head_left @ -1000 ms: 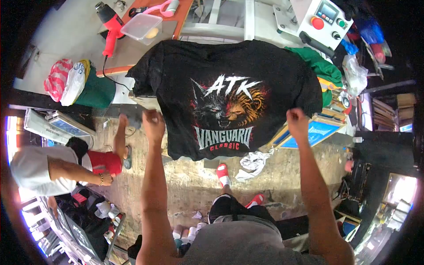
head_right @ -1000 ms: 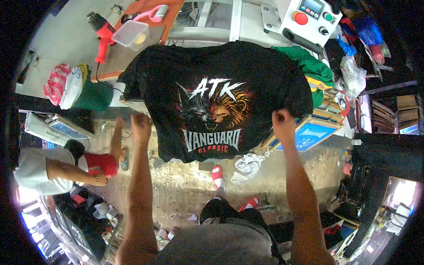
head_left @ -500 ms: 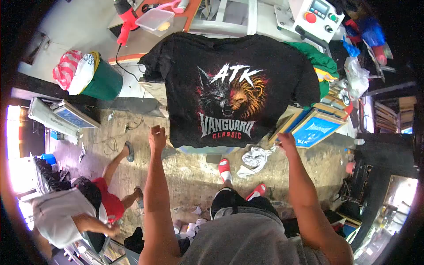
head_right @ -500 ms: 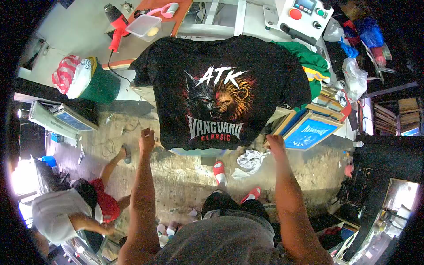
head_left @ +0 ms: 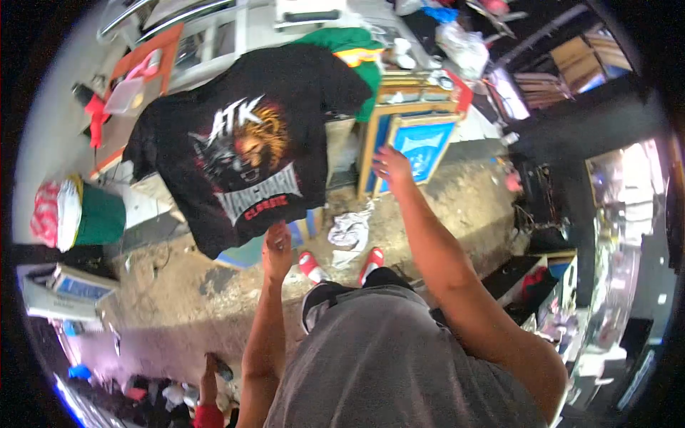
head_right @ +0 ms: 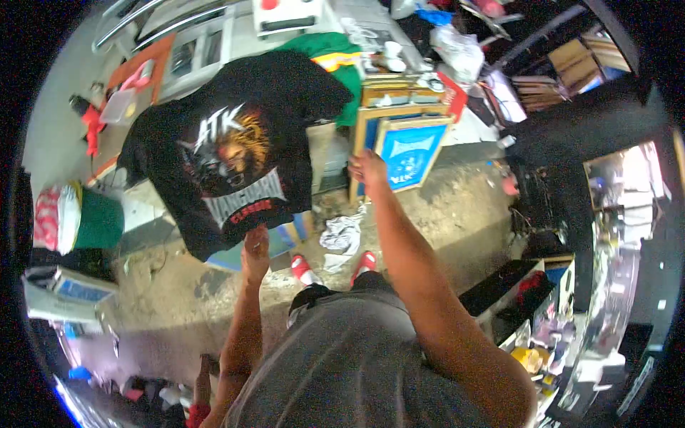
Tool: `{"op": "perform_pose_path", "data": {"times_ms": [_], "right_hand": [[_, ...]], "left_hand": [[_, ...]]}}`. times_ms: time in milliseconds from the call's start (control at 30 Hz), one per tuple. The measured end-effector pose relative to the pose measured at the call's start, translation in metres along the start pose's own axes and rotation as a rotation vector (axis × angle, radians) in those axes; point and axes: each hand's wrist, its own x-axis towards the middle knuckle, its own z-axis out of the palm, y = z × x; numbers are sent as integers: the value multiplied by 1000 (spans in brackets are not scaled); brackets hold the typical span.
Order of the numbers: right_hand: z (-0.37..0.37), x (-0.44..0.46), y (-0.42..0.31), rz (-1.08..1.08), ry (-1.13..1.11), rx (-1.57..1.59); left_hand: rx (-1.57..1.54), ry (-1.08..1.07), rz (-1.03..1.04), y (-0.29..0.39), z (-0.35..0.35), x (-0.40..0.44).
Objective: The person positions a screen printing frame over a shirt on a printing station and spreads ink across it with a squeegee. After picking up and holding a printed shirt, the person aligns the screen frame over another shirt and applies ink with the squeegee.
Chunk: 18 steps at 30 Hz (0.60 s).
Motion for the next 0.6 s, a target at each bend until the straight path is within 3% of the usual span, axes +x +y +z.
{"op": "perform_pose_path", "data": {"times_ms": [133,267,367,600], "right_hand": [[35,-14,-65,-82,-209,190],[53,-38,-111,-178,-239,398],[61,-48,-136,-218,-210,444],[85,-65,-162,-470,-2,343]], "left_hand": [[-99,-290,145,91,48,8],[-85,-465,354,205,71,0],[-222,-582,325,240,82,-8],[-189,-545,639,298,98,-1]]}}
